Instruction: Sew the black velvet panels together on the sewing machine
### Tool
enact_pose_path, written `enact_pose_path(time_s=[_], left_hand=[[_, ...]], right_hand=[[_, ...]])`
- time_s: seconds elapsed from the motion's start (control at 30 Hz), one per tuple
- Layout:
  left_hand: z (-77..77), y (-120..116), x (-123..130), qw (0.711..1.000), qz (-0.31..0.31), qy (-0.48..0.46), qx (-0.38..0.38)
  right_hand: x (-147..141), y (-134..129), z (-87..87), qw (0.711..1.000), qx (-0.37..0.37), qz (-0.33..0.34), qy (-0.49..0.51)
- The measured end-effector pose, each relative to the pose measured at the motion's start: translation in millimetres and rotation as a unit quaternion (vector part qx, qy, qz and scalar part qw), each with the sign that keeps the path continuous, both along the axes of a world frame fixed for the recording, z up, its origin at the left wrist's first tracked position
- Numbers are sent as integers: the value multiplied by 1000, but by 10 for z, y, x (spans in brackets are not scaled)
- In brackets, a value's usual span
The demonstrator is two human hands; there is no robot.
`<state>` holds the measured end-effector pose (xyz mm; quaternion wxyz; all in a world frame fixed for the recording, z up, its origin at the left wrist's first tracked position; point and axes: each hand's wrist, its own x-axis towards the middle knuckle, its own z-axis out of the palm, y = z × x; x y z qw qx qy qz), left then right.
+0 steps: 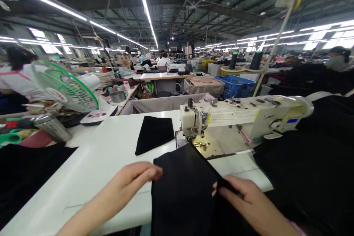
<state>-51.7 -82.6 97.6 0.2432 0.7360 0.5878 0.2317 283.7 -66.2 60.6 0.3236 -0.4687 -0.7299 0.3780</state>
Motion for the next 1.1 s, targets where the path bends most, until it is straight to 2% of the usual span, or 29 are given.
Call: enact_pose_path(time_s=[0.07, 0.13, 0.23, 0.33, 0.43, 0.53, 0.67, 0.77, 0.83, 0.87, 0.9, 0.93, 0.97, 1.0, 1.03, 1.1], left_hand=[[-152, 452, 92, 996, -2, 71, 62], [-356, 854, 173, 983, -5, 145, 111], [-622, 1245, 254, 975, 10, 185, 125], [-730, 1355, 271, 969, 22, 212, 126], [-724, 1221, 258, 968, 16, 223, 119], [-695, 936, 258, 970, -5, 220, 99], [-666, 658, 172, 972, -17, 218, 87], [-640, 740, -35, 969, 9, 224, 106], [-629, 919, -184, 966, 26, 229, 118], [-630, 1024, -240, 965, 32, 231, 122], [-637, 1129, -276, 964, 33, 233, 124], [-653, 1226, -292, 963, 32, 236, 124], [-678, 1309, -290, 963, 31, 240, 122], [-712, 1374, -275, 962, 31, 244, 118], [-754, 1420, -253, 961, 34, 250, 111], [-850, 1463, -214, 960, 49, 260, 96]], right_hand=[[90, 198, -90, 998, 12, -51, -15], [266, 403, -161, 986, 61, -152, -31], [617, 617, -184, 938, 131, -309, -86], [895, 715, -135, 877, 165, -405, -198], [917, 847, -138, 834, 208, -411, -303], [710, 1081, -243, 815, 272, -384, -338], [414, 1275, -322, 826, 302, -316, -356], [213, 1127, -198, 816, 345, -308, -346], [-19, 924, -90, 828, 387, -292, -282], [-180, 819, -55, 851, 394, -255, -237], [-370, 728, -44, 881, 386, -189, -198], [-579, 659, -58, 910, 360, -103, -176], [-796, 619, -98, 926, 332, -11, -179], [-1008, 608, -158, 927, 314, 58, -196], [-1202, 623, -230, 925, 296, 99, -215], [-1502, 704, -380, 921, 263, 131, -257]])
